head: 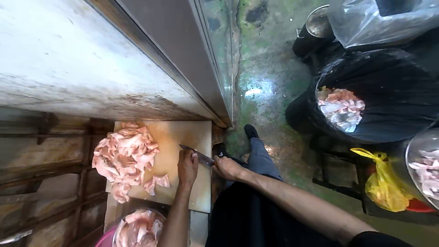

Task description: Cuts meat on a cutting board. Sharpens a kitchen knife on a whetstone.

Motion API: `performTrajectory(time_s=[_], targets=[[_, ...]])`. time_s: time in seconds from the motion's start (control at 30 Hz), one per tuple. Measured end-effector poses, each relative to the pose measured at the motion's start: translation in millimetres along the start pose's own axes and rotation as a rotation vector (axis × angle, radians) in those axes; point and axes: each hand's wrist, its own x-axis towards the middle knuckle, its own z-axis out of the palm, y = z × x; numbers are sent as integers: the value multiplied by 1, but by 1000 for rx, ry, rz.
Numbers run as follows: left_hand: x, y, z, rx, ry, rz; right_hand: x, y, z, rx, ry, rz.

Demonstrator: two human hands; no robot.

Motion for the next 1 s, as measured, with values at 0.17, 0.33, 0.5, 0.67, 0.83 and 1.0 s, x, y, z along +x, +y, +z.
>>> performTrajectory(time_s=[0.17, 0.33, 0.5, 0.67, 0.83, 1.0], targets=[[11, 14, -9, 118, -73, -129, 2, -4, 1, -7, -1, 29], [10, 19, -7, 142, -32, -107, 0, -5, -4, 4, 6, 29], [-8, -25, 12, -514, 238, -191, -2, 3, -9, -16, 19, 32], [-31, -18, 21, -624, 331, -306, -4, -3, -10, -40, 11, 25], [-11, 6, -7, -229, 98, -461, -6, -3, -10, -93, 15, 39], [-3, 5, -7, -243, 19, -479, -10, -4, -11, -60, 39, 5]])
